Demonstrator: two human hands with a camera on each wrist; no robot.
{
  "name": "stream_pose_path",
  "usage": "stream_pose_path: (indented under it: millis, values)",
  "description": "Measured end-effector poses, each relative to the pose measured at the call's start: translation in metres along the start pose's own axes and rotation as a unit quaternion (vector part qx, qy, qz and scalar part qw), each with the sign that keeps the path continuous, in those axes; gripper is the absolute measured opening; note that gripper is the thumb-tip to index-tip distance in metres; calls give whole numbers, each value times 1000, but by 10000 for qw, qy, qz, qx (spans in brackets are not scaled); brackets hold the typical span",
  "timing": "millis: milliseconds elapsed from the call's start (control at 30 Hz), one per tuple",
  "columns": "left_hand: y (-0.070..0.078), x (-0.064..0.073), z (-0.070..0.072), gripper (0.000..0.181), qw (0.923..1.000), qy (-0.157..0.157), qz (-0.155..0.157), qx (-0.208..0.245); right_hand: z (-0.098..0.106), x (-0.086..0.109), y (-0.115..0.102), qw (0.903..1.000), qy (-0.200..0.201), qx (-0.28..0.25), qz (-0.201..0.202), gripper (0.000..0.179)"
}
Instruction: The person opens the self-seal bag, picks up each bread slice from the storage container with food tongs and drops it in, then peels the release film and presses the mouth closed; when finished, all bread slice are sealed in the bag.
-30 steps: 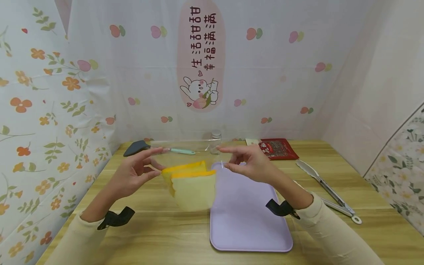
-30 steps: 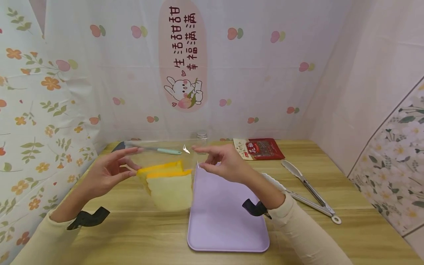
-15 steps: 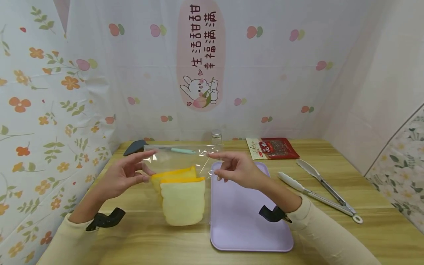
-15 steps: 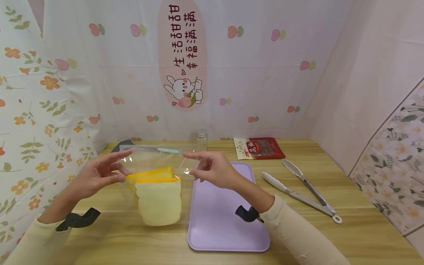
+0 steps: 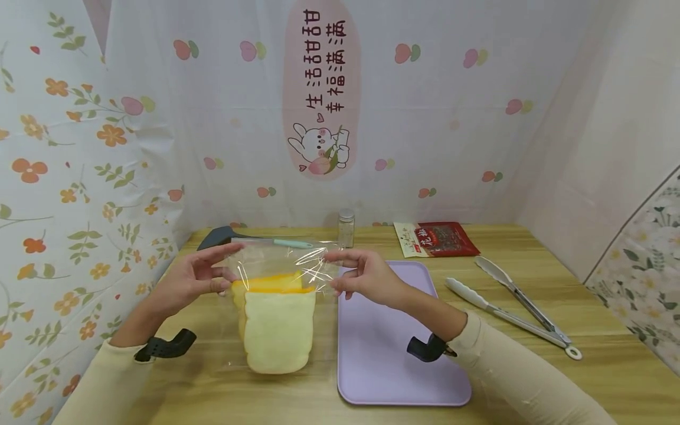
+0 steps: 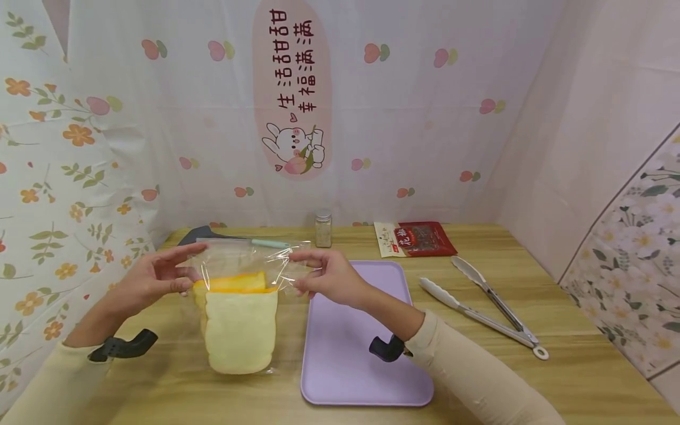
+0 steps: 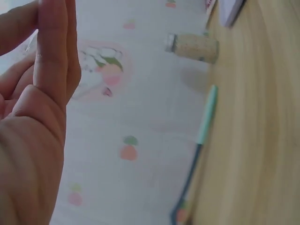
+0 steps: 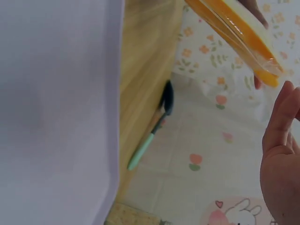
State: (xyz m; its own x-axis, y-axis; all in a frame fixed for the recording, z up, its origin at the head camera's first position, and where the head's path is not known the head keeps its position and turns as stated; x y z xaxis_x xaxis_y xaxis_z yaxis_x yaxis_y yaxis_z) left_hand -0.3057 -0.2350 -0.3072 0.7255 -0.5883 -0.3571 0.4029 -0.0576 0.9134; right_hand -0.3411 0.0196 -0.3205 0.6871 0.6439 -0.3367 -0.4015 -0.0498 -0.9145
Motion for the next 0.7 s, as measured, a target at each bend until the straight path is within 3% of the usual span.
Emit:
stream_pose_path:
  millis: [100,267,500,700]
  values:
    - [-20,-1,5,63,9993,12,364,79,-1,-3,14,9997,54,140,-193,49]
    - [-49,-3,11,66,9960,52,872,-171,1,-9,35,9982,90,514,-279,51]
    - [-75,-10,24,70,9866,371,1379,-785,5,-17,57,9915,105,1250,-340,51]
    - [-97,-15,28,71,9793,230,1703,-1069,9,-23,76,9877,122,1413,-652,52]
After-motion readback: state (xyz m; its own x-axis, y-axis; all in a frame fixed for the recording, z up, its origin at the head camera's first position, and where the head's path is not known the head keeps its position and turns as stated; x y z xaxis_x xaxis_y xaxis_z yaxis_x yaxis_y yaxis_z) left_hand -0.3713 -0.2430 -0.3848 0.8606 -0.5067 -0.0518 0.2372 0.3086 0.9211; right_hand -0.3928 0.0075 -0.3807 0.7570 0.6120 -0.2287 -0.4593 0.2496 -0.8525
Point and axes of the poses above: each hand's wrist, its own x-axis away from the middle knuckle, its own z-axis out of the back of the hand, y = z × x, the point moved 10 cm from there along -x, towards the middle knuckle, and after that the axes turned 5 degrees about z, right-handed, at the moved point
